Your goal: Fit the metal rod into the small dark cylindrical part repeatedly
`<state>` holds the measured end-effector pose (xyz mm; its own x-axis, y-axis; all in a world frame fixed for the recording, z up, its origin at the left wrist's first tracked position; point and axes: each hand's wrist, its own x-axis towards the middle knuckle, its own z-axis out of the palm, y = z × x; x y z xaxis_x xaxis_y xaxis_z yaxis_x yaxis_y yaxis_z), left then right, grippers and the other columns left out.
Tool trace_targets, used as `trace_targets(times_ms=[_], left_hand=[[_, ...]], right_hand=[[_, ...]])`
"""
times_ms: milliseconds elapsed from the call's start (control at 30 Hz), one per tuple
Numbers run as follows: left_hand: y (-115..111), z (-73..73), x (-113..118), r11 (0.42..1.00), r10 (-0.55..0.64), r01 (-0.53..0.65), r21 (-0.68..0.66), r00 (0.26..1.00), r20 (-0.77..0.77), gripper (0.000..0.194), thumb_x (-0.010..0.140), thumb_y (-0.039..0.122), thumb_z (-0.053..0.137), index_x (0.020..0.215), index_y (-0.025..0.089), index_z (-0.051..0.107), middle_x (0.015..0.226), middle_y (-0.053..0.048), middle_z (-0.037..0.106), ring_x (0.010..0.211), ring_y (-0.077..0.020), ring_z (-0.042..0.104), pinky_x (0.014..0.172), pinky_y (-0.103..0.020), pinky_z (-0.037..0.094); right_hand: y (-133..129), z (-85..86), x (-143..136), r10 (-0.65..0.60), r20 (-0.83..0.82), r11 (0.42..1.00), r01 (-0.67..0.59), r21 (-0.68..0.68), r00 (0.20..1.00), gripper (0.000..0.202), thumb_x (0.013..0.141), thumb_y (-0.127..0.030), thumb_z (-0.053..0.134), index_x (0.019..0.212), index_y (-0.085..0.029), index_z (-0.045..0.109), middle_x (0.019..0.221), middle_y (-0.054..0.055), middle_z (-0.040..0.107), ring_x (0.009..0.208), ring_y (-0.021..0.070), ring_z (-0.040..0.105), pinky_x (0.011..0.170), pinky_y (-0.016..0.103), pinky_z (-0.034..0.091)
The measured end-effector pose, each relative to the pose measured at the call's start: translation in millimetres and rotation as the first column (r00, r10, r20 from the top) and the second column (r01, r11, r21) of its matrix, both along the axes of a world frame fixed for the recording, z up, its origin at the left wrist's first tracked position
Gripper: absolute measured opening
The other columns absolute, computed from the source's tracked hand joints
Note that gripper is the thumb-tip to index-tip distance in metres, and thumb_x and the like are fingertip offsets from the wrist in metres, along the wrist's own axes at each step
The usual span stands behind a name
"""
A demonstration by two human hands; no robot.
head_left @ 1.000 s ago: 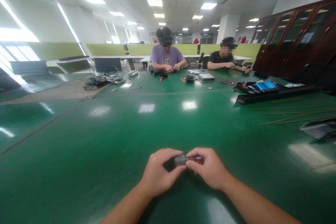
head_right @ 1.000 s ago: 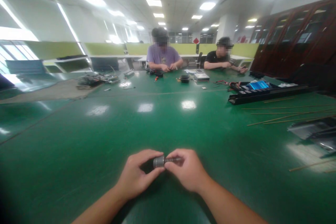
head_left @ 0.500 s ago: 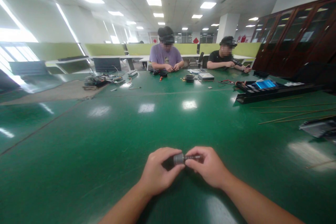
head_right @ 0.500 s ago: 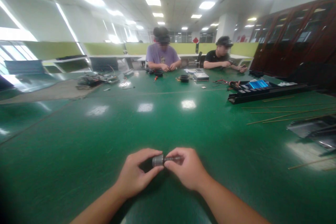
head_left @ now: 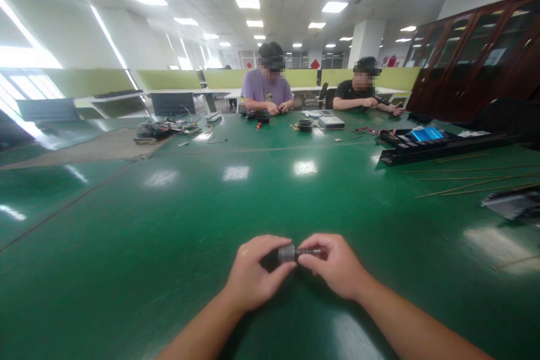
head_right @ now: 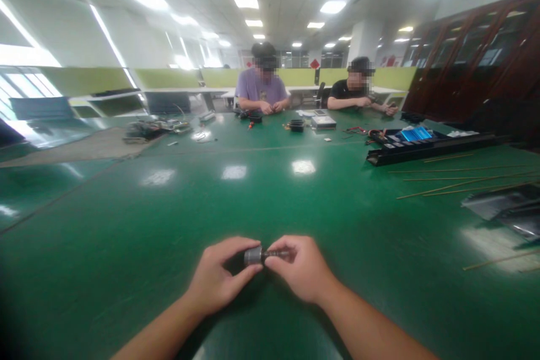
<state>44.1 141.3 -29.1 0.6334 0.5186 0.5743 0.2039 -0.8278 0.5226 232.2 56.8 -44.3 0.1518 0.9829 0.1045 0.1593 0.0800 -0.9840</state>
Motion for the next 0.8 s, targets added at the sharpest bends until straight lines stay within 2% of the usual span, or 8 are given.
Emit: trace_targets(times_ms=[800], left_hand=[[-1.1, 0.4, -0.8, 1.0, 0.014, -0.014, -0.025, 1.0, 0.016, 0.024, 0.077, 0.028, 0.074, 0.1, 0.021, 0.072, 0.092, -0.006, 0.075, 0.082, -0.0218, 0.072, 0.076, -0.033, 0.058]], right_hand=[[-0.7, -1.9, 0.8, -0.016, -0.006, 1.0, 0.016, -0.01, 1.0, 0.013, 0.077, -0.026, 0.071, 0.083, -0.015, 0.073, 0.07, 0.002, 0.069, 0.059, 0.0134, 0.06, 0.057, 0.023, 0.046]])
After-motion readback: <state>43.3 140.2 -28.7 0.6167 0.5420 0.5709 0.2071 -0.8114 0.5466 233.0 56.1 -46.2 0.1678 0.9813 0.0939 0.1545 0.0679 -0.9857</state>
